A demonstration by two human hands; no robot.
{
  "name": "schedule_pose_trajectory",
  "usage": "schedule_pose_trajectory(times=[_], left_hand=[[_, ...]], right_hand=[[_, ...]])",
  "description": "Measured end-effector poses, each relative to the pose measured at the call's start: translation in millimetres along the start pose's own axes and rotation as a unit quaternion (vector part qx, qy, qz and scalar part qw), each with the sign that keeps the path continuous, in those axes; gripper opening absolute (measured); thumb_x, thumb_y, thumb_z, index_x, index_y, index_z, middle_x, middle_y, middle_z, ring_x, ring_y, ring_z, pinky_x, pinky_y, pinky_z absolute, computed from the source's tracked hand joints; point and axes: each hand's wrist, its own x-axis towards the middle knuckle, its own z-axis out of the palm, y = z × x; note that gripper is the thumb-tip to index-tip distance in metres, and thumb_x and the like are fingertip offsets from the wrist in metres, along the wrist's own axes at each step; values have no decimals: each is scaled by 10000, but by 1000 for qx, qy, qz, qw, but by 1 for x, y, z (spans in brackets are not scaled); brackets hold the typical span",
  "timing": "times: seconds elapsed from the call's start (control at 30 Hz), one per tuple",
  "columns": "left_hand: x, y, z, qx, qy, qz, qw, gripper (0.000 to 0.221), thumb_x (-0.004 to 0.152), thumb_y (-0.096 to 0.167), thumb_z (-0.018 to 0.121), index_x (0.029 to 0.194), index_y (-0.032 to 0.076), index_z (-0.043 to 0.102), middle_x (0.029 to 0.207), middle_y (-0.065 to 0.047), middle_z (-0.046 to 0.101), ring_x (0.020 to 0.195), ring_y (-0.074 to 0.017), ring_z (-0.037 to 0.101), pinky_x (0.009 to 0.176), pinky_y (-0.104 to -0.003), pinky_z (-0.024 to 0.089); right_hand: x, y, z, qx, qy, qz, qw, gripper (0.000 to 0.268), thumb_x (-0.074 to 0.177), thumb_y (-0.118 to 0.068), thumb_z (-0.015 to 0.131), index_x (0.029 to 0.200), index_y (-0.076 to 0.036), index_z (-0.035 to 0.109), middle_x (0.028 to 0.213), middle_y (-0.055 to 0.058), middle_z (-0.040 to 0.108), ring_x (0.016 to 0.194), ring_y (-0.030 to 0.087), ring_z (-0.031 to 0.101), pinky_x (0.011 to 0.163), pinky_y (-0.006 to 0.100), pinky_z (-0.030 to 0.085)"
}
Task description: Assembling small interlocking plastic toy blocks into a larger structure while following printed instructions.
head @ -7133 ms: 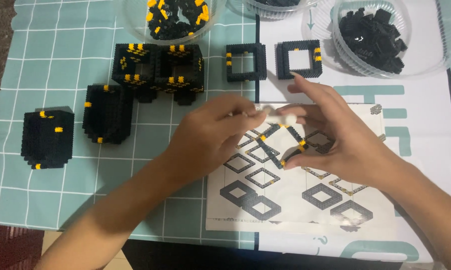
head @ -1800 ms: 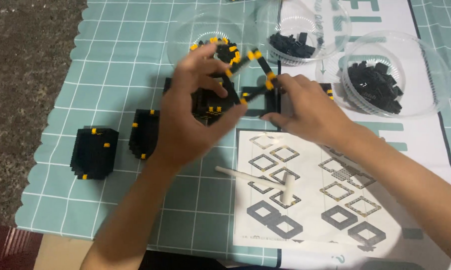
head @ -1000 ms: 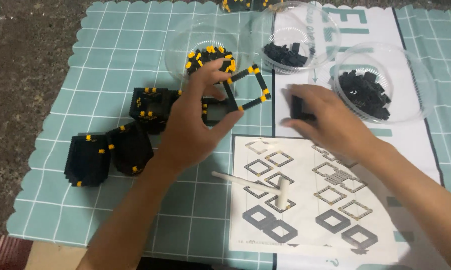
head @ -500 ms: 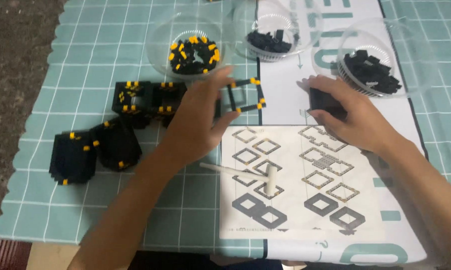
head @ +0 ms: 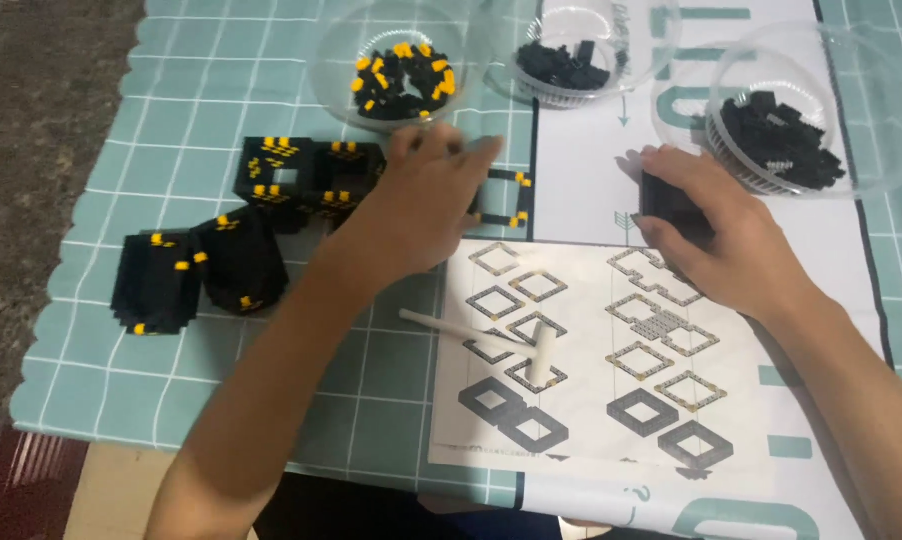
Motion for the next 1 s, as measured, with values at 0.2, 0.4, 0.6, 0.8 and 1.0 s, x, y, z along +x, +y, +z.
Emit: schedule_pose_trajectory(times=[0.2,0.4,0.6,0.8,1.0], left_hand=[[-9,-7,-1,-92,33,4,995,728,776,151,740,1358,43,317,1069,-153,506,1070,-302,372,901,-455,258],[-15,-6,-11,-170,18,-38,984,701,772,38,707,1387,59,371,1085,-149,449,1087,-318,450,909,-455,379],[-15,-12,5,-143,53,-6,988,707,765,60,729,1389,34,397,1077,-149,469,1057,-291,460,943,-460,359],[-16,-11,7,-125,58,-8,990,713,761,42,712,1392,24,380,1079,-160,454,1067,-308,437,947,-475,341],[-18,-8,1,-120,60,1,991,652,780,77,704,1353,33,395,990,-131,563,1121,-293,390,906,-505,320]], right_hand=[[2,-3,-1,-3,-3,-27,1000,468,884,-77,576,1337,-51,465,1368,113,515,1344,318,424,1113,439,308],[1,-4,-1,15,-4,3,1000,481,875,-85,575,1339,-58,452,1377,144,503,1355,325,402,1093,451,315],[2,-4,-1,6,-6,-3,1000,480,879,-110,571,1342,-65,451,1377,119,504,1352,313,399,1120,449,283],[2,-3,0,-1,-3,-19,1000,460,896,-109,556,1340,-43,458,1374,120,507,1347,322,409,1124,451,294],[3,-7,-1,-1,-6,-4,1000,466,879,-95,570,1329,-46,460,1370,140,509,1354,320,397,1148,474,234]])
